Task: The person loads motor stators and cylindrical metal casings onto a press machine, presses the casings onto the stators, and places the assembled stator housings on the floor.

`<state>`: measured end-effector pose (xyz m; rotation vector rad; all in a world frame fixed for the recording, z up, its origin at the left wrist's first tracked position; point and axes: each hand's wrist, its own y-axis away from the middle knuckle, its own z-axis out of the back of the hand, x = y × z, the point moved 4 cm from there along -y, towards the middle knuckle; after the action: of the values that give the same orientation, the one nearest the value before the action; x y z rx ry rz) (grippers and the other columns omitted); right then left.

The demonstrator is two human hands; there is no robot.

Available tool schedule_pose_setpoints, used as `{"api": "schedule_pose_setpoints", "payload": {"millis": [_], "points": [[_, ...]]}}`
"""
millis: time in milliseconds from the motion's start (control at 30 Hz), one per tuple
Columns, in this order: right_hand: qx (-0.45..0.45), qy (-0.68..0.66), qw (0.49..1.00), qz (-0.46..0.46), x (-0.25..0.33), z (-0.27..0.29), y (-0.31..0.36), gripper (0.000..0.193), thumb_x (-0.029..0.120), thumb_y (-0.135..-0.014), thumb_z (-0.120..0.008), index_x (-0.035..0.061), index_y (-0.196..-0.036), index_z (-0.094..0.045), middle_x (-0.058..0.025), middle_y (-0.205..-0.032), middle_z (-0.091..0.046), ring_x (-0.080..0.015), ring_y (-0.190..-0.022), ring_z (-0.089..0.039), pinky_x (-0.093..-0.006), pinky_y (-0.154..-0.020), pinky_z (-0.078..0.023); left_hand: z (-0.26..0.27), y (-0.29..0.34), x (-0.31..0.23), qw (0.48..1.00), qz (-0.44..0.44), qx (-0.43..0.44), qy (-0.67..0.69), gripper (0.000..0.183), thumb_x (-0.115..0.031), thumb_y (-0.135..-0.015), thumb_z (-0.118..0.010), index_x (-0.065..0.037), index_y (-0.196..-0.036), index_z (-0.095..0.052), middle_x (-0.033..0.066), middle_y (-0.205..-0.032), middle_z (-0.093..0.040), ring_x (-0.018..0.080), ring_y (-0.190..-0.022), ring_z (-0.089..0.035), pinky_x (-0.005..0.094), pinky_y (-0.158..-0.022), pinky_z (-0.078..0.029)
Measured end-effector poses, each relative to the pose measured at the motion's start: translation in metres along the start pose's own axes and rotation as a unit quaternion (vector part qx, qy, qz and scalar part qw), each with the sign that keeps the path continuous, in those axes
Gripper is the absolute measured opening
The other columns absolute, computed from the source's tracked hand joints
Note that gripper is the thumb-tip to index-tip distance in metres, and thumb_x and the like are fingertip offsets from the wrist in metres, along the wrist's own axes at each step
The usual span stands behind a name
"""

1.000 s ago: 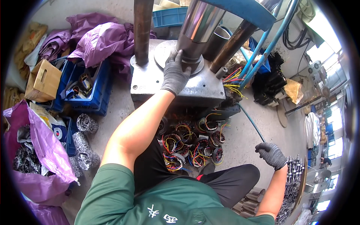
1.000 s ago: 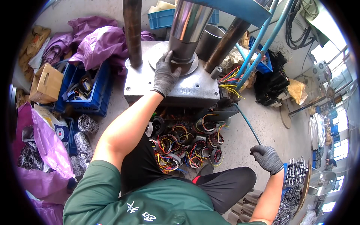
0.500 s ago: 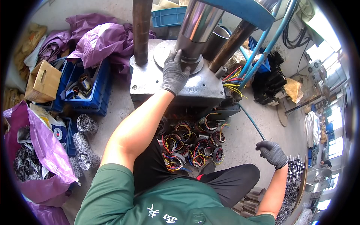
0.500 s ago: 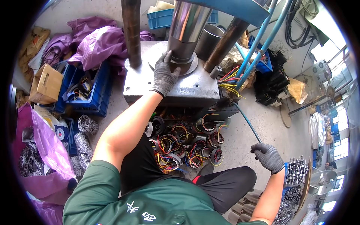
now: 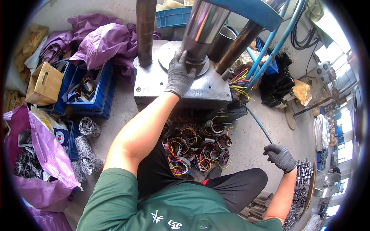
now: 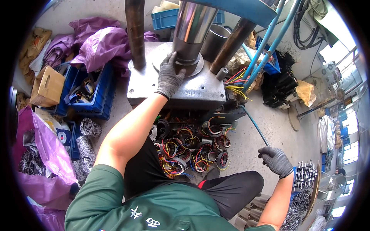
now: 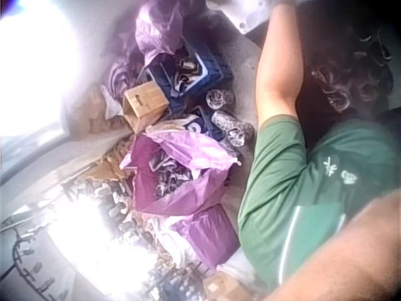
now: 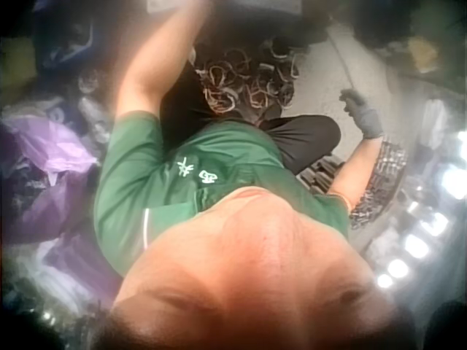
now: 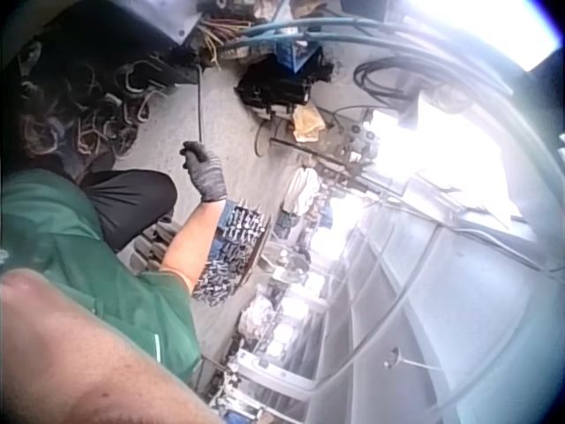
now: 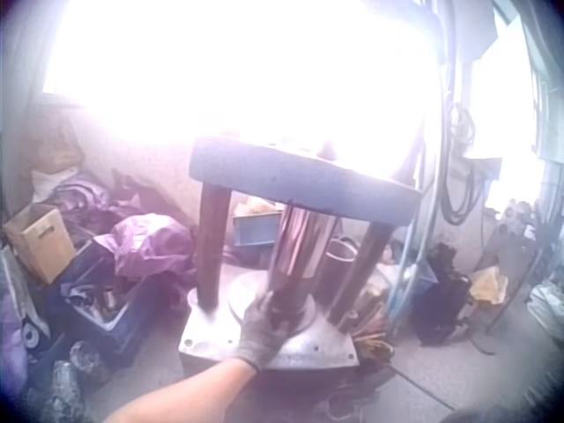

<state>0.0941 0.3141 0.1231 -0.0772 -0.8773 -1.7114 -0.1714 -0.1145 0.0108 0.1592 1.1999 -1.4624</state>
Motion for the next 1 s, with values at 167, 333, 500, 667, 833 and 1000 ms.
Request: {"api": "schedule_pose_setpoints", "payload": {"millis": [167, 333, 500, 667, 833, 1000], "points": [[-0.022, -0.01, 1.0, 0.019, -0.0055, 0.0006, 0.0021, 0.031, 0.003, -0.096, -0.059, -0.0003, -0.125, -0.068, -0.0097, -0.101, -0.076, -0.0136, -0.075, -0.067, -0.0294, -0.071, -0.057, 0.0005, -0.0002, -0.0011, 1.0, -0.011, -0.009, 0.009, 0.082, -0.013, -0.082, -0.079, -0.006, -0.155, -0.041, 0.024, -0.148, -0.049, 0.0413, -0.137, -0.047, 0.0456, -0.12, -0.039], [-0.082, -0.08, 0.992, 0.053, -0.0063, 0.0055, -0.0003, 0.029, 0.004, -0.096, -0.061, -0.0005, -0.124, -0.069, -0.0088, -0.095, -0.076, -0.0124, -0.071, -0.067, -0.0297, -0.068, -0.057, 0.0009, -0.0005, -0.001, 1.0, -0.005, -0.005, 0.001, 0.081, -0.013, -0.082, -0.078, -0.005, -0.154, -0.042, 0.0239, -0.148, -0.049, 0.0414, -0.137, -0.048, 0.0454, -0.12, -0.039], [0.017, 0.046, 0.999, -0.018, -0.0003, -0.0013, -0.0008, 0.029, 0.004, -0.096, -0.061, -0.0002, -0.124, -0.069, -0.009, -0.099, -0.076, -0.0134, -0.074, -0.067, -0.0295, -0.069, -0.057, 0.0001, 0.0004, 0.0002, 1.0, -0.001, -0.004, 0.007, 0.081, -0.013, -0.082, -0.078, -0.006, -0.154, -0.042, 0.0236, -0.149, -0.048, 0.0409, -0.138, -0.047, 0.0454, -0.12, -0.038], [-0.051, -0.031, 0.997, 0.04, -0.0055, 0.004, 0.0002, 0.03, 0.006, -0.096, -0.06, 0.0008, -0.124, -0.068, -0.0076, -0.103, -0.076, -0.0129, -0.074, -0.068, -0.0285, -0.067, -0.056, 0.0, -0.0006, -0.0001, 1.0, 0.006, 0.012, 0.027, 0.081, -0.015, -0.081, -0.079, -0.003, -0.152, -0.043, 0.0259, -0.151, -0.044, 0.0438, -0.144, -0.039, 0.0483, -0.122, -0.035], [-0.053, -0.051, 0.997, 0.038, 0.0001, 0.0029, 0.0012, 0.03, 0.007, -0.097, -0.059, 0.0001, -0.124, -0.068, -0.0081, -0.102, -0.076, -0.0129, -0.074, -0.068, -0.0287, -0.067, -0.057, 0.0013, -0.0005, 0.0004, 0.999, 0.009, 0.015, 0.029, 0.081, -0.014, -0.081, -0.079, -0.003, -0.152, -0.043, 0.0253, -0.152, -0.044, 0.0436, -0.144, -0.04, 0.048, -0.122, -0.035], [0.021, 0.056, 0.998, -0.014, 0.0016, -0.0006, -0.0008, 0.03, 0.006, -0.097, -0.06, -0.0005, -0.125, -0.068, -0.0085, -0.105, -0.076, -0.0134, -0.076, -0.068, -0.0289, -0.068, -0.056, 0.0019, 0.0002, -0.0019, 1.0, 0.006, 0.005, 0.015, 0.08, -0.014, -0.082, -0.079, -0.004, -0.153, -0.043, 0.024, -0.15, -0.047, 0.0419, -0.141, -0.043, 0.0465, -0.121, -0.036]]}}
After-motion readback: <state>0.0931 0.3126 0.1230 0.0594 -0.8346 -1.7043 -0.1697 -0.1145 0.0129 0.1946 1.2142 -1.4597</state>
